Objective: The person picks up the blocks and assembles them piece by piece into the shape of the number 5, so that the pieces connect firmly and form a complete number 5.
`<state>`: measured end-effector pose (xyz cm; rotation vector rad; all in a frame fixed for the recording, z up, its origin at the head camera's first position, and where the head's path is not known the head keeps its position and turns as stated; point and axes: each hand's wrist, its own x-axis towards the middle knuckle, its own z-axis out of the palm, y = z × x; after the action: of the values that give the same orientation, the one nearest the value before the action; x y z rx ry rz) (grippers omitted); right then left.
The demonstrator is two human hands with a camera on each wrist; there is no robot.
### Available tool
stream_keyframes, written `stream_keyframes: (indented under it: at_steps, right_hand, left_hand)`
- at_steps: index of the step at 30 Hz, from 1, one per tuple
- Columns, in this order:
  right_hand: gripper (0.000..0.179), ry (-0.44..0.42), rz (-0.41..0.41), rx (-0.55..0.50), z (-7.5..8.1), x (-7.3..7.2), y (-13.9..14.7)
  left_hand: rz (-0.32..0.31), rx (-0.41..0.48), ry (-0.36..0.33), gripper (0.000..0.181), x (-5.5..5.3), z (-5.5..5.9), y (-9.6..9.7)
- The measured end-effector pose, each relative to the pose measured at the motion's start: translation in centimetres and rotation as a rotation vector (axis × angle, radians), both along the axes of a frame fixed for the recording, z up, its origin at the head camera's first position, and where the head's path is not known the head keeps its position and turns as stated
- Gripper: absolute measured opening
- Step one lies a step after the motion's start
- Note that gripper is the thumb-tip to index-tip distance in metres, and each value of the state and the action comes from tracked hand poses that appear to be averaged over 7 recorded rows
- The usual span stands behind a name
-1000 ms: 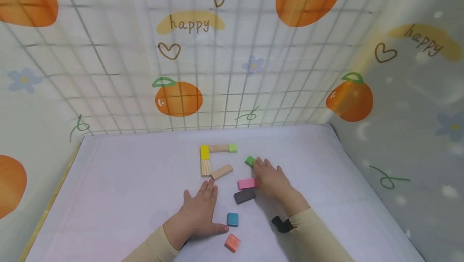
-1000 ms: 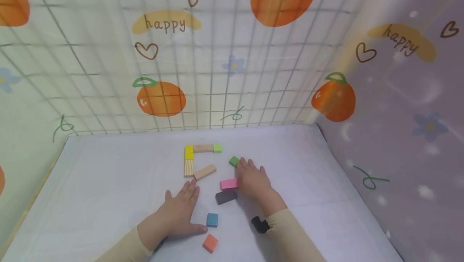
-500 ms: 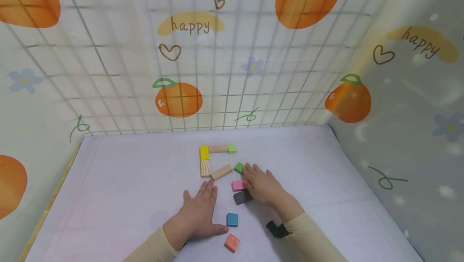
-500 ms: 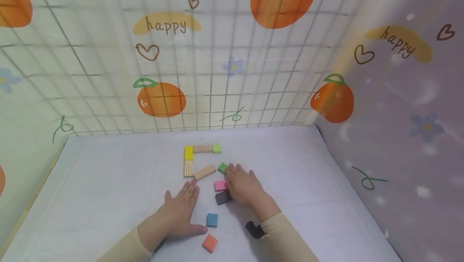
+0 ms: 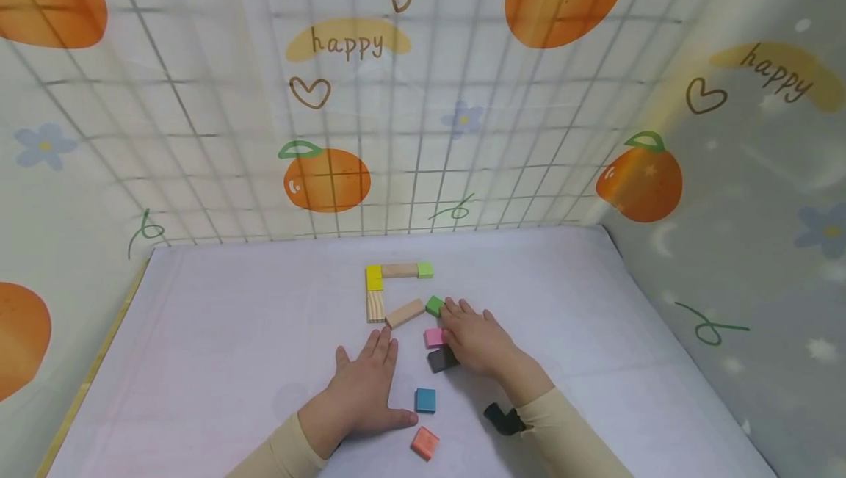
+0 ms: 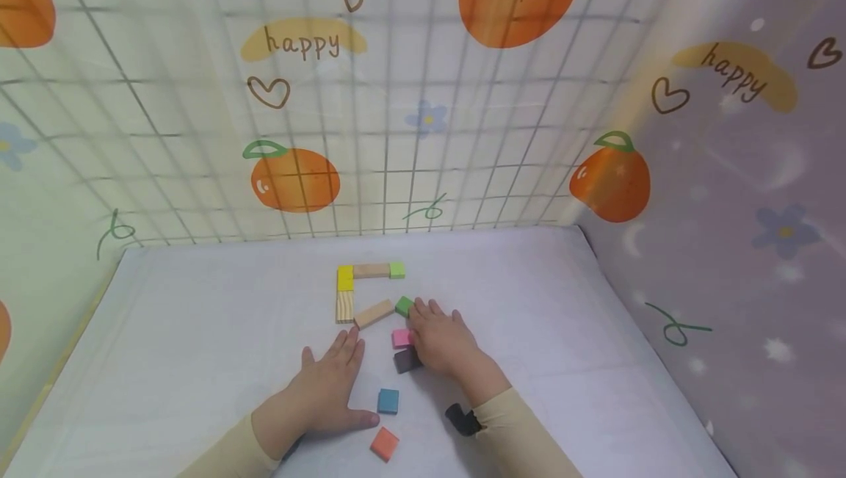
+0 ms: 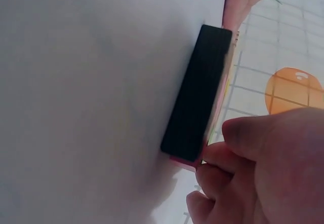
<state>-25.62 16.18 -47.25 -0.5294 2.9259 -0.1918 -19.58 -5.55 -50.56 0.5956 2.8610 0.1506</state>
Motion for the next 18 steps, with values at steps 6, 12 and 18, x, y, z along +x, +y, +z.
stream_keyframes:
  at_steps: [6, 12, 18]
  right_hand:
    - [0.055, 0.001, 0.010, -0.022, 0.1, 0.2, 0.1]
    - [0.053, 0.019, 0.014, -0.067, 0.6, 1.0, 0.6]
    - [0.052, -0.047, 0.071, -0.091, 0.2, 2.1, 1.4]
  left_hand:
    - [-0.004, 0.000, 0.015, 0.126, 0.1, -0.1, 0.0]
    - [0.005, -0.002, -0.002, 0.127, 0.1, -0.2, 0.0]
    - [0.004, -0.004, -0.010, 0.128, 0.0, -0.4, -0.1]
